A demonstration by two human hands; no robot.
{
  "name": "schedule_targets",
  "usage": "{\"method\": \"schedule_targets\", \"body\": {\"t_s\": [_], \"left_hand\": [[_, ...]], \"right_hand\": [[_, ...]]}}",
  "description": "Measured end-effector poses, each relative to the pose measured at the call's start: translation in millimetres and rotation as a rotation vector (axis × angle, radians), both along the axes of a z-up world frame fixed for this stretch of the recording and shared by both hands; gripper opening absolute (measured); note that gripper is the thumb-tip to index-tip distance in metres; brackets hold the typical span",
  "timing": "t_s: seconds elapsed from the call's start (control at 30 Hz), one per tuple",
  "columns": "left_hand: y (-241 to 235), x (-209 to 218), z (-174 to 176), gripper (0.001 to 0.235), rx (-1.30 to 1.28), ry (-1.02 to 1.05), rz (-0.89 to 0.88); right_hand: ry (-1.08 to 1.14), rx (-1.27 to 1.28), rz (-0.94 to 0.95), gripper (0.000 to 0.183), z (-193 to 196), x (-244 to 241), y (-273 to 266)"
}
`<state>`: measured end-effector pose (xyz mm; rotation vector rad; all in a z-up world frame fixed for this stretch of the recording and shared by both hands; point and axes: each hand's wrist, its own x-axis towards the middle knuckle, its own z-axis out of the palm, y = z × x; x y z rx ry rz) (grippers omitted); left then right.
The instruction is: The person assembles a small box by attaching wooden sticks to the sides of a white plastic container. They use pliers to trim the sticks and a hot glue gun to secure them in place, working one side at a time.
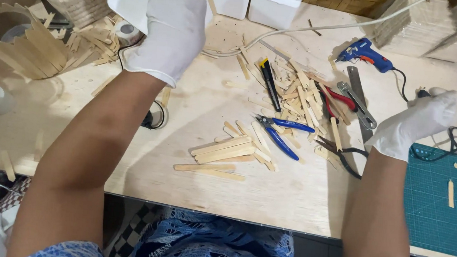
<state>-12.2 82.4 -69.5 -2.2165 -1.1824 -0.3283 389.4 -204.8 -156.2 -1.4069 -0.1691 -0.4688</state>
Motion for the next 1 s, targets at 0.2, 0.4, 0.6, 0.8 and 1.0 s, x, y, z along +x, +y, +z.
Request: {"method": "schedule_targets", "body": {"t_s": [0.2, 0.4, 0.6, 0.8, 1.0], "left_hand": [[-18.5, 28.2, -13.7, 0.073, -0.128, -0.026, 0.008], [-35.4, 61.6, -37.9, 0.04, -0.139, -0.02, -0.038], [-52.9, 79.2, -68.0, 0.015, -0.139, -0.178, -0.291], [-43.9, 85.7, -66.6, 0.011, -0.274, -0.183, -0.321], [-52.5, 28.1, 5.0, 0.036, -0.589, -0.324, -0.376]], "right_hand": [[-0.017, 0.001, 0.322, 0.032, 15.9, -73.8, 22.9], [-0.05, -0.275, 0.493, 0.05, 3.2, -93.3, 28.3], [-0.784, -0.633, 0.314, 0.021, -33.5, -73.9, 26.3], [-0.997, -0.709, 0.195, 0.024, -39.9, -60.0, 28.6], [-1.086, -0.71, 0.21, 0.031, -37.7, -61.8, 32.5]]}}
